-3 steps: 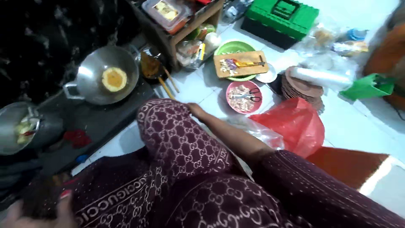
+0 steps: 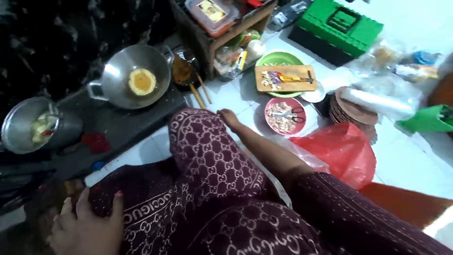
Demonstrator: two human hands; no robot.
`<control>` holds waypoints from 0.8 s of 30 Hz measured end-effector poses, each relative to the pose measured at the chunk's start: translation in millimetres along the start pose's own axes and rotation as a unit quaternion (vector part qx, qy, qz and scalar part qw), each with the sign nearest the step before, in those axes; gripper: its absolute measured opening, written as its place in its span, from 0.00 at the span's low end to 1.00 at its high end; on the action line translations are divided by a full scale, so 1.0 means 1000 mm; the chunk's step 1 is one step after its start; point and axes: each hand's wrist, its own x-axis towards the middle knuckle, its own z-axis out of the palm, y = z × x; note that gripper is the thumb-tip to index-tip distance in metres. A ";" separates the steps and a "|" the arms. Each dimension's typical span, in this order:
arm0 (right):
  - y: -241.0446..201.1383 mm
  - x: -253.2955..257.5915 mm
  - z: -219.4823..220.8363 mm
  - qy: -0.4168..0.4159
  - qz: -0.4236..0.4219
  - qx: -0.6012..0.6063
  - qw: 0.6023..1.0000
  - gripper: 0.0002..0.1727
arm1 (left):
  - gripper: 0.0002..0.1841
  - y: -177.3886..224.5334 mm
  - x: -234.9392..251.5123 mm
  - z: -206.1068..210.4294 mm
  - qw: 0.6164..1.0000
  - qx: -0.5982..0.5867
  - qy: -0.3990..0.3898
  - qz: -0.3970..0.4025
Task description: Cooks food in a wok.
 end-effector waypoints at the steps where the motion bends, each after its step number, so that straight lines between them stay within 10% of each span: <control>1: -0.003 0.013 0.002 0.015 0.003 -0.020 1.000 0.25 | 0.45 0.005 0.002 0.002 1.000 0.010 0.000 -0.019; 16: -0.021 0.167 0.039 0.053 0.077 -0.102 0.990 0.39 | 0.40 -0.002 0.000 -0.023 0.993 -0.030 -0.017 -0.114; 20: -0.033 0.177 0.041 0.047 0.100 -0.055 0.992 0.30 | 0.39 0.001 0.004 -0.024 0.993 -0.016 -0.018 -0.117; 24: -0.052 0.158 0.034 0.080 0.017 -0.247 0.966 0.29 | 0.44 0.005 0.005 -0.018 0.995 -0.022 0.030 -0.096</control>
